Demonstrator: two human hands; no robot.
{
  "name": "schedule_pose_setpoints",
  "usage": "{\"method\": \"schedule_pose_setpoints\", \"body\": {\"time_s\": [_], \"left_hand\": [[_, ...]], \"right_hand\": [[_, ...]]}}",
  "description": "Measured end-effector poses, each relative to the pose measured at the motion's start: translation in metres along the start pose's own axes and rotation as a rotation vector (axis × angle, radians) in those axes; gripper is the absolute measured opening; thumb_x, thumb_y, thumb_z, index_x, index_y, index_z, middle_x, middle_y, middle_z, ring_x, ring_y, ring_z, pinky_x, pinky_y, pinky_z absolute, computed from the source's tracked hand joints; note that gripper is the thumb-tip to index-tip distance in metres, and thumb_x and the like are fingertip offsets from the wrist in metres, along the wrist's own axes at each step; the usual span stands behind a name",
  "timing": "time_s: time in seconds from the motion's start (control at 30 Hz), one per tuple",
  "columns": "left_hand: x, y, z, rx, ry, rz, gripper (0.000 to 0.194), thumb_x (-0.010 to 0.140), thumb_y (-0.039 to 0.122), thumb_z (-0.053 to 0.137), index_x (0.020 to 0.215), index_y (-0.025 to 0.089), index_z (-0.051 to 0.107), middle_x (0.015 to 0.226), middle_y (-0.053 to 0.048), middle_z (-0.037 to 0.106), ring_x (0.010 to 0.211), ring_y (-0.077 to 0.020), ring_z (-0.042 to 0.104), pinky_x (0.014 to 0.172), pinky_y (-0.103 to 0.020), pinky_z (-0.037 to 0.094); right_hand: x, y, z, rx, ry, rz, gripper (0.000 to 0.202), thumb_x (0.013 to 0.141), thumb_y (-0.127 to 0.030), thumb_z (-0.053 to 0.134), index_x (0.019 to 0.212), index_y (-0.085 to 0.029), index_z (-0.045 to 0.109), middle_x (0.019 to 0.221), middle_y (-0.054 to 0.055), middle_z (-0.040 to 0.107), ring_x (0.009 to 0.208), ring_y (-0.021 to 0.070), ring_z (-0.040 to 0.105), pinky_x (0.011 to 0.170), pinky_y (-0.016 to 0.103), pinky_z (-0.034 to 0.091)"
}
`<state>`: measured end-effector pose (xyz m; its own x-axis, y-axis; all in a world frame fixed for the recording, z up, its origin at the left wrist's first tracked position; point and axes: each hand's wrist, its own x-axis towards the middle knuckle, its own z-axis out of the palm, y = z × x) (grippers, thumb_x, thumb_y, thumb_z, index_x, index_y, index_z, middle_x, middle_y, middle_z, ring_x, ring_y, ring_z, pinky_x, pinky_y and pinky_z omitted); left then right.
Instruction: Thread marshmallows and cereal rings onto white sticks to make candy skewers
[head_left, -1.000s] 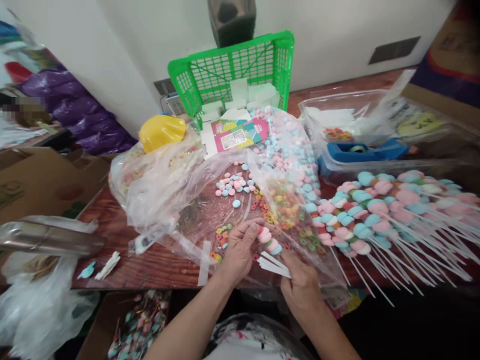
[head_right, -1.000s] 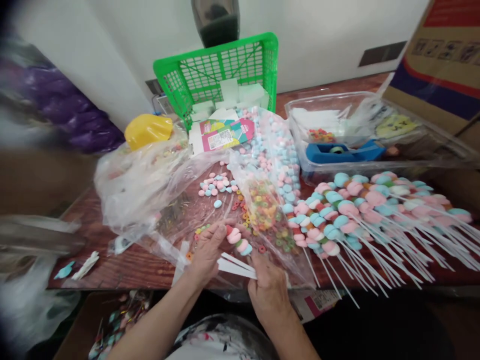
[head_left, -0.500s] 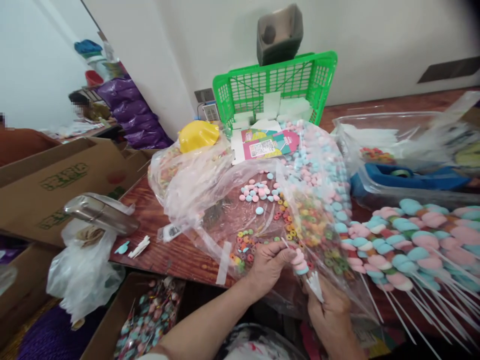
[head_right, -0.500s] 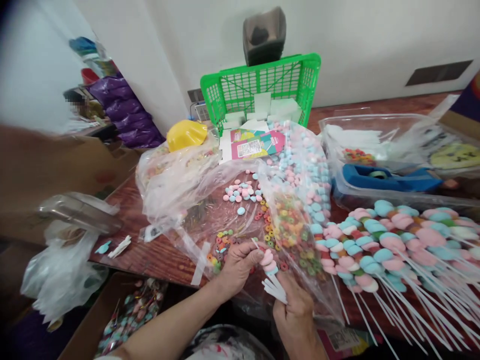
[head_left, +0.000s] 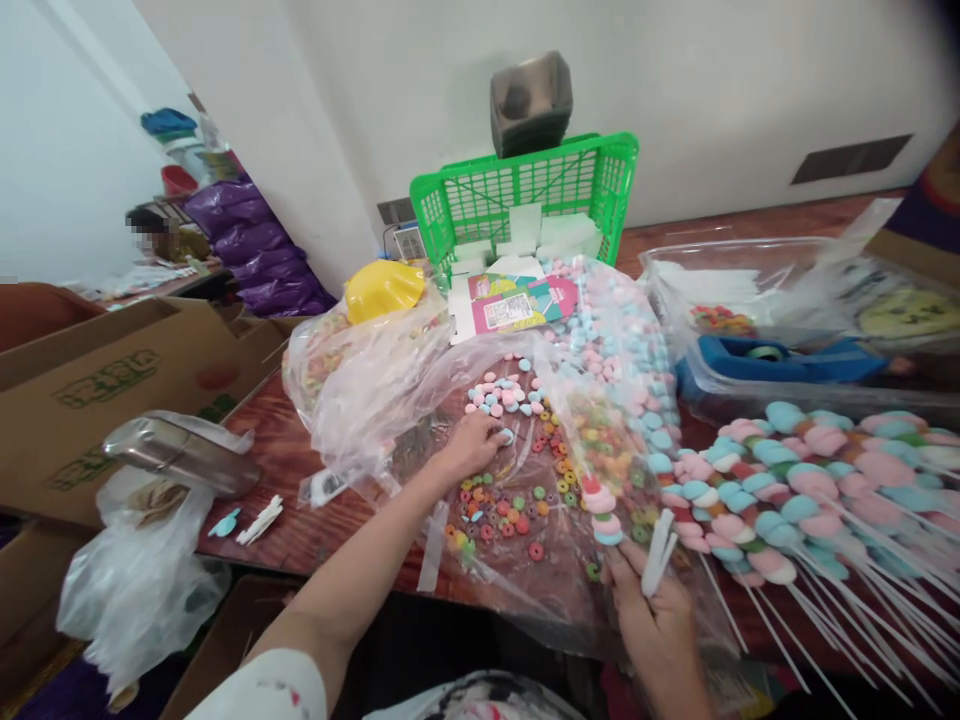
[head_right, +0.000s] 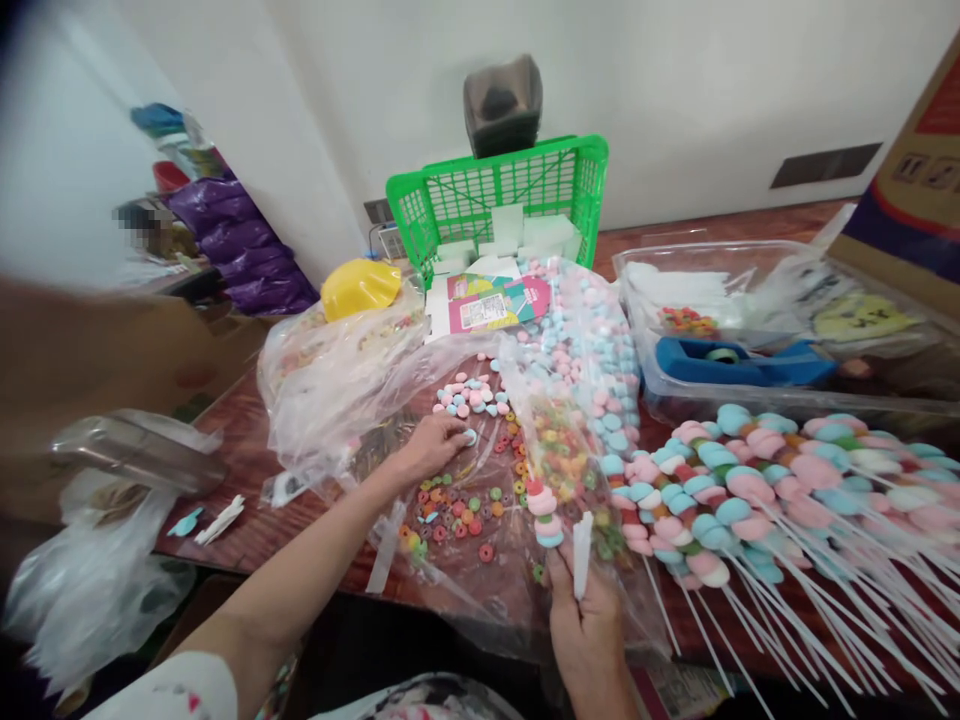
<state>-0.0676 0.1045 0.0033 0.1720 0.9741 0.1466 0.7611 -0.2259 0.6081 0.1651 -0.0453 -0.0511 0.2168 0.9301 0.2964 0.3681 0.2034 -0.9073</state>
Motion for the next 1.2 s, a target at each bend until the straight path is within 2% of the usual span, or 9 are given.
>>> {"method": "schedule_pose_setpoints", "body": {"time_s": [0.13, 0.27, 0.43, 0.53, 0.67, 0.8, 0.97, 1.07, 1.2], "left_hand": [[-0.002, -0.004, 0.01, 0.024, 0.029, 0.009, 0.008, 0.072, 0.02, 0.06, 0.068, 0.016, 0.066, 0.066, -0.001, 0.061, 0.066, -0.0144, 0.051, 0.067, -0.025, 0.039], [0.021, -0.015, 0.001, 0.039, 0.065, -0.011, 0.02, 0.078, 0.02, 0.051, 0.086, 0.014, 0.069, 0.069, 0.001, 0.062, 0.065, -0.0134, 0.05, 0.065, -0.024, 0.038], [0.05, -0.023, -0.008, 0.068, -0.103, 0.066, 0.012, 0.07, 0.017, 0.059, 0.062, 0.015, 0.068, 0.06, 0.002, 0.061, 0.062, -0.0145, 0.051, 0.066, -0.026, 0.041], [0.049, -0.021, -0.002, 0.082, -0.098, 0.105, 0.011, 0.069, 0.014, 0.06, 0.069, 0.017, 0.071, 0.073, -0.004, 0.067, 0.078, -0.0196, 0.055, 0.081, -0.031, 0.042], [0.038, -0.016, 0.007, 0.056, -0.046, 0.114, 0.018, 0.069, 0.011, 0.059, 0.079, 0.018, 0.071, 0.087, -0.009, 0.069, 0.092, -0.0235, 0.057, 0.092, -0.038, 0.04], [0.022, 0.003, 0.011, -0.067, 0.012, 0.065, 0.026, 0.073, 0.016, 0.058, 0.097, 0.015, 0.07, 0.086, -0.007, 0.069, 0.08, -0.0196, 0.06, 0.08, -0.034, 0.047], [-0.021, 0.047, 0.019, -0.856, -0.125, -0.21, 0.027, 0.064, 0.026, 0.075, 0.087, 0.013, 0.072, 0.072, -0.002, 0.066, 0.061, -0.0126, 0.059, 0.061, -0.026, 0.047], [-0.045, 0.064, 0.023, -1.027, -0.095, -0.228, 0.02, 0.059, 0.024, 0.079, 0.077, 0.015, 0.075, 0.084, -0.005, 0.068, 0.072, -0.0142, 0.062, 0.065, -0.025, 0.049], [-0.064, 0.073, 0.02, -0.969, 0.018, -0.139, 0.016, 0.065, 0.019, 0.075, 0.081, 0.019, 0.077, 0.098, -0.008, 0.072, 0.096, -0.0209, 0.064, 0.084, -0.029, 0.05]], "right_hand": [[-0.002, 0.006, 0.001, -0.018, -0.059, -0.03, 0.035, 0.087, -0.038, 0.051, 0.059, -0.018, 0.061, 0.051, 0.0, 0.058, 0.046, 0.0139, 0.055, 0.045, 0.021, 0.045], [-0.004, 0.01, 0.001, -0.048, -0.108, -0.097, 0.026, 0.088, -0.029, 0.048, 0.068, -0.019, 0.063, 0.055, -0.001, 0.059, 0.051, 0.0148, 0.058, 0.049, 0.021, 0.046], [-0.002, 0.008, 0.001, -0.056, -0.183, -0.108, 0.026, 0.087, -0.023, 0.046, 0.062, -0.021, 0.054, 0.057, -0.001, 0.056, 0.053, 0.0149, 0.055, 0.051, 0.023, 0.044], [-0.001, 0.007, 0.001, -0.053, -0.188, -0.073, 0.025, 0.087, -0.022, 0.046, 0.064, -0.02, 0.055, 0.058, -0.001, 0.055, 0.054, 0.0144, 0.054, 0.053, 0.023, 0.043], [-0.002, 0.009, 0.002, -0.037, -0.185, -0.059, 0.024, 0.087, -0.022, 0.046, 0.067, -0.019, 0.06, 0.06, -0.001, 0.056, 0.057, 0.0146, 0.054, 0.054, 0.024, 0.043], [-0.003, 0.01, 0.002, -0.026, -0.174, -0.082, 0.024, 0.087, -0.019, 0.046, 0.068, -0.019, 0.06, 0.06, -0.001, 0.055, 0.056, 0.0137, 0.053, 0.054, 0.023, 0.042], [-0.001, 0.003, 0.002, -0.038, -0.175, -0.207, 0.021, 0.086, -0.012, 0.046, 0.069, -0.019, 0.056, 0.061, -0.002, 0.053, 0.056, 0.013, 0.052, 0.055, 0.023, 0.041], [0.001, -0.003, 0.001, -0.045, -0.182, -0.269, 0.022, 0.084, -0.008, 0.044, 0.068, -0.02, 0.052, 0.061, -0.002, 0.052, 0.056, 0.0125, 0.051, 0.055, 0.023, 0.04], [0.001, -0.006, -0.001, -0.072, -0.171, -0.292, 0.023, 0.082, -0.005, 0.043, 0.065, -0.02, 0.049, 0.06, -0.002, 0.05, 0.055, 0.012, 0.05, 0.053, 0.022, 0.04]]}}
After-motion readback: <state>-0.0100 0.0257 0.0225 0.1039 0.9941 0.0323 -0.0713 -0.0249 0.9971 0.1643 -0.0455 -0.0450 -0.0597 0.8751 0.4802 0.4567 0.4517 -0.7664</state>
